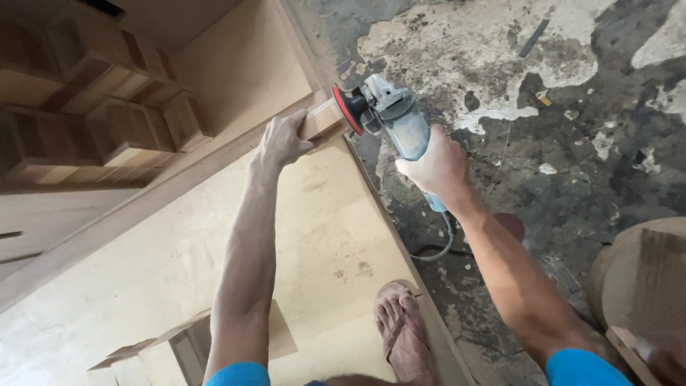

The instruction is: The person sands the outer edges of a small wooden box using a power sander, holding the box by hand and moving the sanding disk along the sides.

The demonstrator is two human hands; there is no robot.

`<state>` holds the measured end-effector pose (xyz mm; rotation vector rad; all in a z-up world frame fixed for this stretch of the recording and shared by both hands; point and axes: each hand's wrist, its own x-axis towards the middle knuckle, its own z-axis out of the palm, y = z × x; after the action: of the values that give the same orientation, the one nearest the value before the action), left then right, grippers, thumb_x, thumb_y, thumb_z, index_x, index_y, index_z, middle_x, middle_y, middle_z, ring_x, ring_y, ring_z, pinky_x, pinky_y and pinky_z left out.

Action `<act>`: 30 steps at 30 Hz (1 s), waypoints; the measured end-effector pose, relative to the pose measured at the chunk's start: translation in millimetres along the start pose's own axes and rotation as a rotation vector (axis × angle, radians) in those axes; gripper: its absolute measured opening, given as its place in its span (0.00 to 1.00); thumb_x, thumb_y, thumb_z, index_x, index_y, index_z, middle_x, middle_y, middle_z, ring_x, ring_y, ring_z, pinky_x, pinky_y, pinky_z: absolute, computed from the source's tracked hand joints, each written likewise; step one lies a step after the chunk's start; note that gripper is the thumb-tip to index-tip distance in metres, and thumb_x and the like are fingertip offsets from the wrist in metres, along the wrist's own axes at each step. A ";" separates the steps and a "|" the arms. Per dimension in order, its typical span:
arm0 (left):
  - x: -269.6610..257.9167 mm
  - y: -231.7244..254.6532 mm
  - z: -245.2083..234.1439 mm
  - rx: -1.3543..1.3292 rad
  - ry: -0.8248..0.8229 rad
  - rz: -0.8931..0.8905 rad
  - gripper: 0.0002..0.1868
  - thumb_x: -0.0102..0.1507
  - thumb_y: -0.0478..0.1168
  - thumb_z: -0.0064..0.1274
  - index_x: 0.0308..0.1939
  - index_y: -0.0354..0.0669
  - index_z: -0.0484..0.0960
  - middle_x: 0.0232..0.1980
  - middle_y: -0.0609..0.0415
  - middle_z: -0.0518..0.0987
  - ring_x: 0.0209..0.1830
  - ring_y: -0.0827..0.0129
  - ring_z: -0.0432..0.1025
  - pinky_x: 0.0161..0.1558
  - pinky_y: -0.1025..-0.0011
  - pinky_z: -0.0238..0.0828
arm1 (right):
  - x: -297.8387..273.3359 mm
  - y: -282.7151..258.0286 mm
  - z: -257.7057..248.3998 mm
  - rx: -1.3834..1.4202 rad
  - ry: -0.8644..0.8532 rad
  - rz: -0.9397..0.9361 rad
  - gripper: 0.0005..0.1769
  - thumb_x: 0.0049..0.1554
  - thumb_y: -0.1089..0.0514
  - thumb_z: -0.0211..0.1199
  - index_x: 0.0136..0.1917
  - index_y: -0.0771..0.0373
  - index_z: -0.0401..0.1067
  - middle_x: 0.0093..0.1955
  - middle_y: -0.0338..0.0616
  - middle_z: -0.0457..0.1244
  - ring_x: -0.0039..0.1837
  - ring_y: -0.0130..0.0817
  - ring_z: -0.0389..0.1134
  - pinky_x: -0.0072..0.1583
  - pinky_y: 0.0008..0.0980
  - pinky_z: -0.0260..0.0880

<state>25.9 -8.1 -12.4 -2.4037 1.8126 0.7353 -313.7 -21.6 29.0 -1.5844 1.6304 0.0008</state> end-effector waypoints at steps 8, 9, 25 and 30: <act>0.3 9.7 -4.9 0.001 0.001 0.003 0.28 0.55 0.49 0.62 0.60 0.59 0.81 0.52 0.42 0.85 0.57 0.39 0.78 0.59 0.45 0.77 | 6.6 24.3 12.5 0.003 0.044 0.000 0.39 0.43 0.41 0.72 0.63 0.61 0.70 0.57 0.66 0.71 0.64 0.67 0.72 0.64 0.62 0.72; 1.6 5.1 -0.7 0.007 0.006 -0.002 0.27 0.55 0.48 0.62 0.59 0.59 0.82 0.52 0.44 0.85 0.57 0.41 0.78 0.59 0.46 0.77 | 9.6 30.5 17.5 0.002 0.029 -0.001 0.40 0.42 0.40 0.72 0.63 0.61 0.70 0.57 0.66 0.71 0.64 0.67 0.72 0.64 0.62 0.72; 1.4 6.5 -3.9 0.032 -0.024 0.017 0.26 0.54 0.45 0.62 0.58 0.56 0.81 0.52 0.41 0.85 0.57 0.38 0.78 0.60 0.45 0.77 | 10.3 -0.7 -0.2 0.016 -0.013 -0.019 0.38 0.46 0.37 0.69 0.63 0.58 0.68 0.58 0.63 0.70 0.65 0.64 0.71 0.65 0.59 0.71; -4.3 8.0 -6.9 0.033 -0.028 0.037 0.27 0.53 0.45 0.62 0.58 0.56 0.80 0.51 0.40 0.85 0.56 0.39 0.78 0.59 0.45 0.77 | 3.2 -2.6 -3.3 0.019 0.004 -0.037 0.36 0.46 0.39 0.69 0.62 0.58 0.67 0.56 0.63 0.70 0.63 0.65 0.72 0.63 0.60 0.72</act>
<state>20.0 -8.9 -2.6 -2.3338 1.8484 0.7329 -312.9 -26.5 30.7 -1.6003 1.5998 -0.0373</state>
